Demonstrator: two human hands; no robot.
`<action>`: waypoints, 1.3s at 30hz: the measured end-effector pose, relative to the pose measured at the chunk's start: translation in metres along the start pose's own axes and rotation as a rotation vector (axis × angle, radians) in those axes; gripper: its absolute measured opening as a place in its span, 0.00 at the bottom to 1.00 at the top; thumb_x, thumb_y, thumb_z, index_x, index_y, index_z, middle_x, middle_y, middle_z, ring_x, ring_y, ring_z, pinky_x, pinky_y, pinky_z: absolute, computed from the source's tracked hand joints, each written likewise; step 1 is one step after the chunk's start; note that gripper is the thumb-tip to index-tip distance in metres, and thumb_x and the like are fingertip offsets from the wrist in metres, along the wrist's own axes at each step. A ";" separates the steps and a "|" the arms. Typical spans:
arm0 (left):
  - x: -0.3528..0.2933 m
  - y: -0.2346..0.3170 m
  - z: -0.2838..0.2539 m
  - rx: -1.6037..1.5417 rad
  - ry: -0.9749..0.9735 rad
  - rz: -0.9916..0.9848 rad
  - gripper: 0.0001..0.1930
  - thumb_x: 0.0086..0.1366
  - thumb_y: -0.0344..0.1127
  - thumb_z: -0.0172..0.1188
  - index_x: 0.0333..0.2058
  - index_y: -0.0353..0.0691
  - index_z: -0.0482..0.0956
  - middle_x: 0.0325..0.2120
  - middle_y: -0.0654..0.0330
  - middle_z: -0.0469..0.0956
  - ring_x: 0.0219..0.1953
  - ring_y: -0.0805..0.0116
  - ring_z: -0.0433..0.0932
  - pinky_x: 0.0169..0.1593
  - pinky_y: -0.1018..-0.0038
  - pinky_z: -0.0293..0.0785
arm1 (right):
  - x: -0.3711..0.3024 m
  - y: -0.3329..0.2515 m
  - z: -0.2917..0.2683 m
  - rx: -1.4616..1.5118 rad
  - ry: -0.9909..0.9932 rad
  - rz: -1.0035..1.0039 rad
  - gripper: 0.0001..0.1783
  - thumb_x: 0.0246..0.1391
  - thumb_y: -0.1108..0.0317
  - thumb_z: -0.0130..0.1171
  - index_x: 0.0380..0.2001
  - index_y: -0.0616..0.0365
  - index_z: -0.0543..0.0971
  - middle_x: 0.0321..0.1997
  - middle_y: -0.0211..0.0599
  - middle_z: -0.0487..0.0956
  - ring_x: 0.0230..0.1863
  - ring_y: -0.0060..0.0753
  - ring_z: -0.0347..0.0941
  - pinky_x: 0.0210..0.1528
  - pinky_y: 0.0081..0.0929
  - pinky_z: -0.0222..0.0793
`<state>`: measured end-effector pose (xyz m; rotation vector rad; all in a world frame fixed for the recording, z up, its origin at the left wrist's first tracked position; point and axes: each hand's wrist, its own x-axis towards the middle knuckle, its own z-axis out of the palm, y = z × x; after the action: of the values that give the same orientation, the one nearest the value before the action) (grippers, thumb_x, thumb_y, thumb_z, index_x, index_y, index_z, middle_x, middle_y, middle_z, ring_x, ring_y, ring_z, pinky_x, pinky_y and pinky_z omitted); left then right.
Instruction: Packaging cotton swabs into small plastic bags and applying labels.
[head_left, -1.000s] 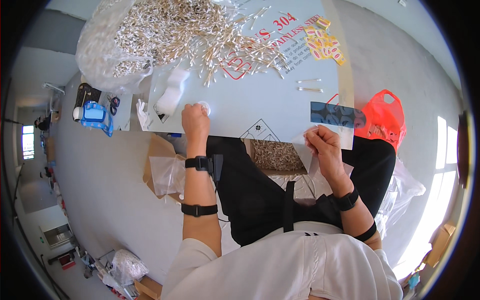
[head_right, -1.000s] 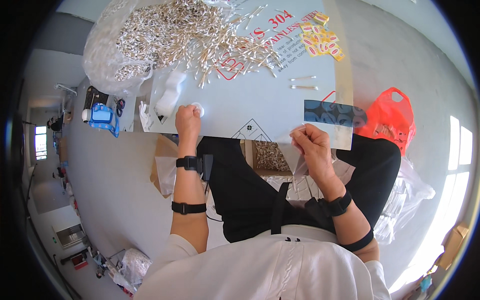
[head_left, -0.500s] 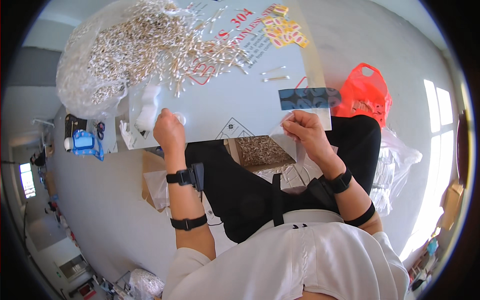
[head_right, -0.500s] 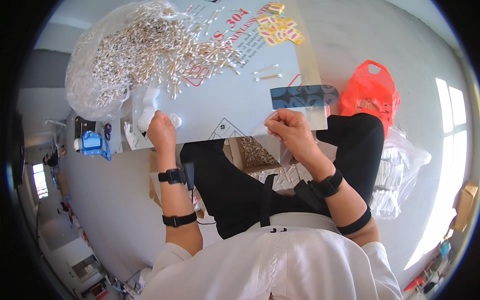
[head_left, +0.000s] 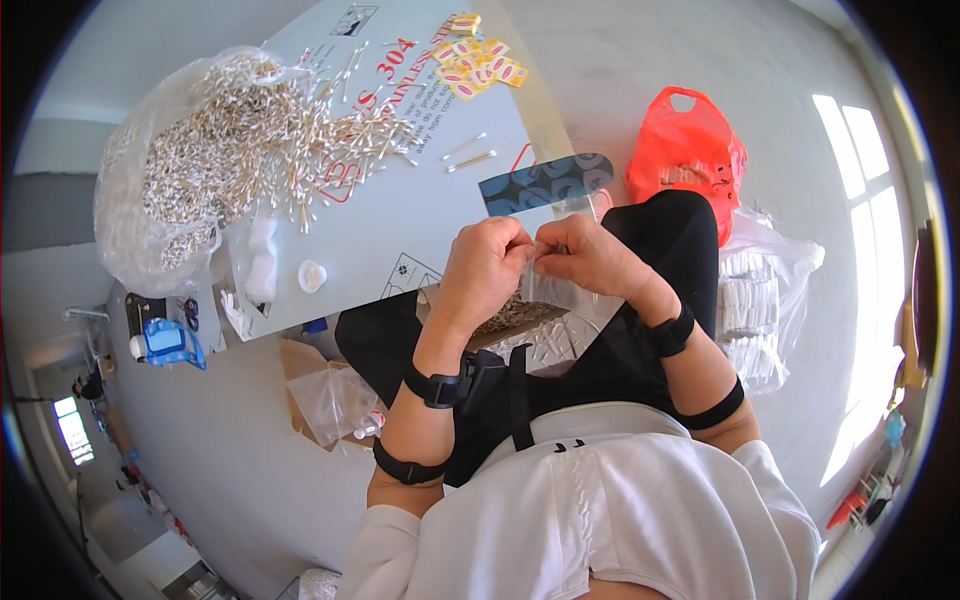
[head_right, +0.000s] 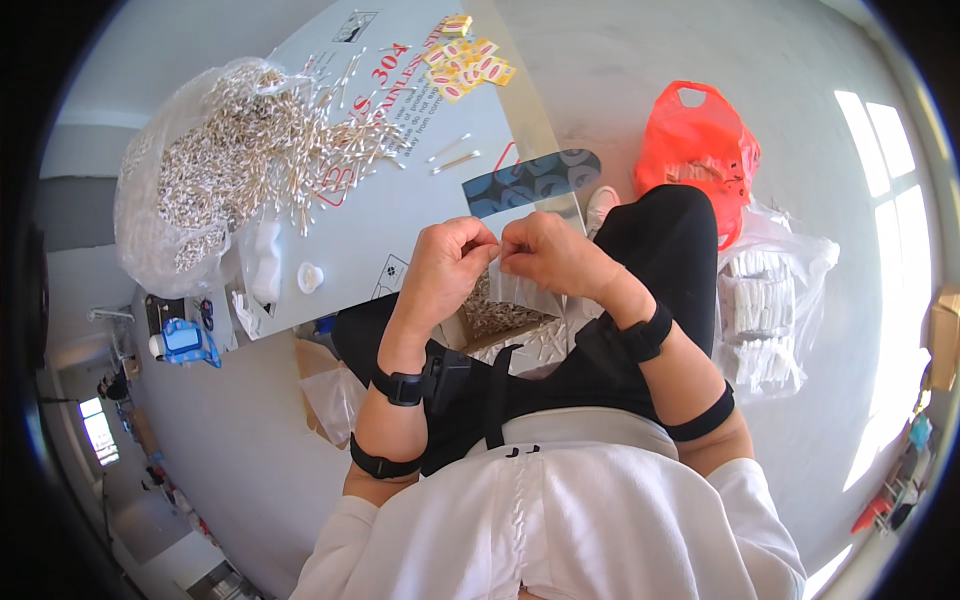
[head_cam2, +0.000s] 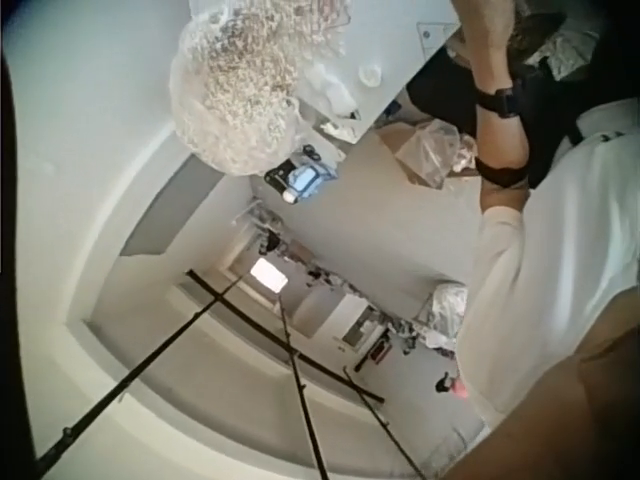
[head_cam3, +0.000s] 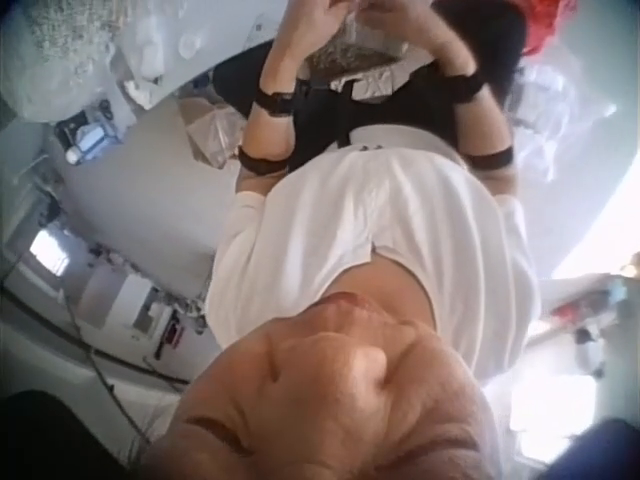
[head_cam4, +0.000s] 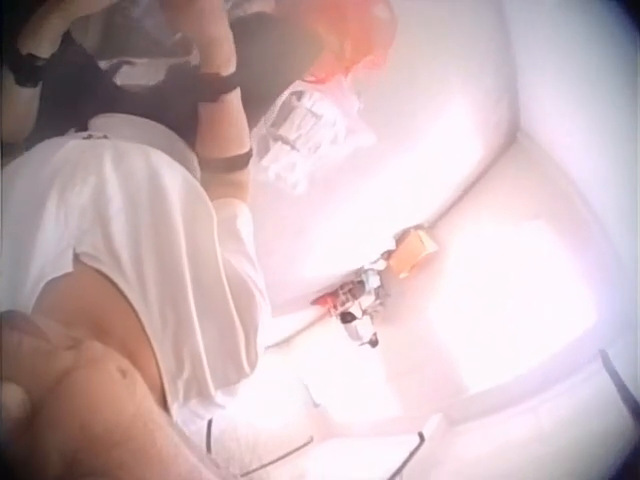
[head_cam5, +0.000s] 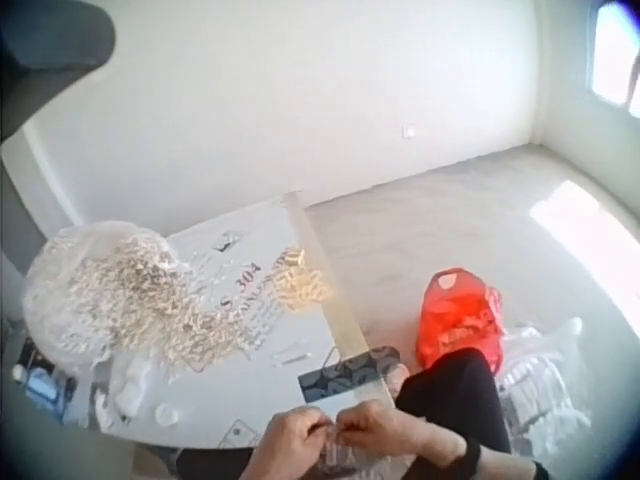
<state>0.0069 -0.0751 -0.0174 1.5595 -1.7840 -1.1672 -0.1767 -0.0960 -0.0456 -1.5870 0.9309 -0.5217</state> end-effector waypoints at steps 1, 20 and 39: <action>0.002 0.000 0.006 0.004 -0.012 0.005 0.03 0.57 0.24 0.63 0.30 0.30 0.79 0.23 0.61 0.76 0.25 0.77 0.72 0.29 0.78 0.69 | -0.002 0.002 -0.006 -0.009 -0.026 -0.004 0.07 0.46 0.73 0.62 0.26 0.66 0.77 0.21 0.43 0.75 0.24 0.31 0.70 0.29 0.30 0.66; 0.040 0.006 0.084 -0.714 0.082 -0.217 0.06 0.56 0.23 0.64 0.22 0.33 0.76 0.16 0.67 0.73 0.17 0.84 0.66 0.20 0.84 0.60 | -0.045 0.041 -0.013 0.550 0.541 0.091 0.07 0.55 0.71 0.64 0.31 0.64 0.79 0.26 0.24 0.76 0.27 0.12 0.66 0.29 0.15 0.62; 0.064 -0.001 0.106 -0.446 -0.003 -0.071 0.05 0.56 0.20 0.62 0.26 0.34 0.75 0.21 0.65 0.76 0.22 0.80 0.71 0.27 0.83 0.68 | -0.043 0.062 -0.040 0.008 0.614 -0.056 0.09 0.55 0.74 0.56 0.25 0.66 0.69 0.20 0.44 0.68 0.23 0.32 0.65 0.27 0.30 0.62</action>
<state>-0.0933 -0.1071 -0.0830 1.3598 -1.3548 -1.4793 -0.2500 -0.0869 -0.0888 -1.4685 1.3334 -1.0866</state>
